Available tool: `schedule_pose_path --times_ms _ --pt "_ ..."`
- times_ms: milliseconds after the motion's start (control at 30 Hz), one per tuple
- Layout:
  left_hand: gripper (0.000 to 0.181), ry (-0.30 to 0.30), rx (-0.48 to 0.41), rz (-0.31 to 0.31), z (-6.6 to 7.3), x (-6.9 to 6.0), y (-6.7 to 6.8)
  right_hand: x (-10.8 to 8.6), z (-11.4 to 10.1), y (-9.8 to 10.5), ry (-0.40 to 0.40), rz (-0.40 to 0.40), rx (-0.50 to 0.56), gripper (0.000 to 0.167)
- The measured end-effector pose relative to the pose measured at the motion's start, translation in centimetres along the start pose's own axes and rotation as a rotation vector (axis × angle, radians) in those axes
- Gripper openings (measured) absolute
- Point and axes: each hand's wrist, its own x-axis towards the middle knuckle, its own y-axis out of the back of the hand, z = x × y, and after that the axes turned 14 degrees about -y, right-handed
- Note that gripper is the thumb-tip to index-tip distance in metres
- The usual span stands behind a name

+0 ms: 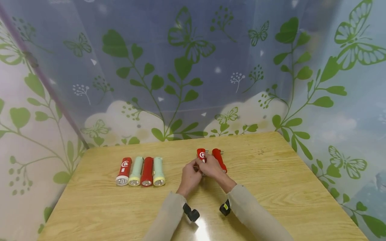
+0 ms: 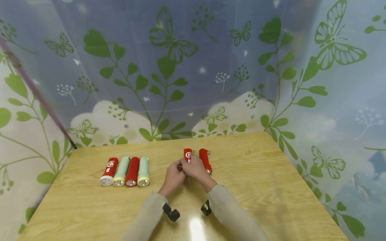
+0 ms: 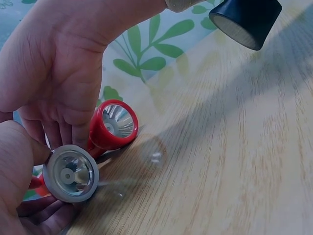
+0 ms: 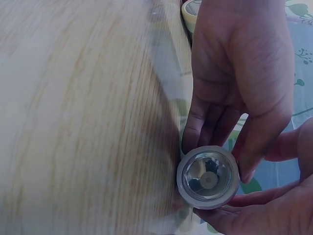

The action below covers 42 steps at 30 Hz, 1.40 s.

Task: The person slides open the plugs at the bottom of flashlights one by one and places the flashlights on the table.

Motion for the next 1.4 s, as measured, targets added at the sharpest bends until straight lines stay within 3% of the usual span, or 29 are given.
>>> schedule_pose_path --times_ms 600,900,1400 --pt "0.041 -0.024 0.023 -0.008 -0.15 0.39 -0.38 0.17 0.24 0.27 -0.002 -0.019 -0.020 0.048" --pt "0.038 -0.032 0.049 -0.012 -0.35 0.27 -0.62 0.09 0.20 0.42 -0.028 -0.023 -0.018 0.040" --pt "0.037 -0.033 0.060 -0.021 -0.54 0.16 -0.70 -0.30 -0.03 0.63 -0.021 -0.048 -0.019 0.061"
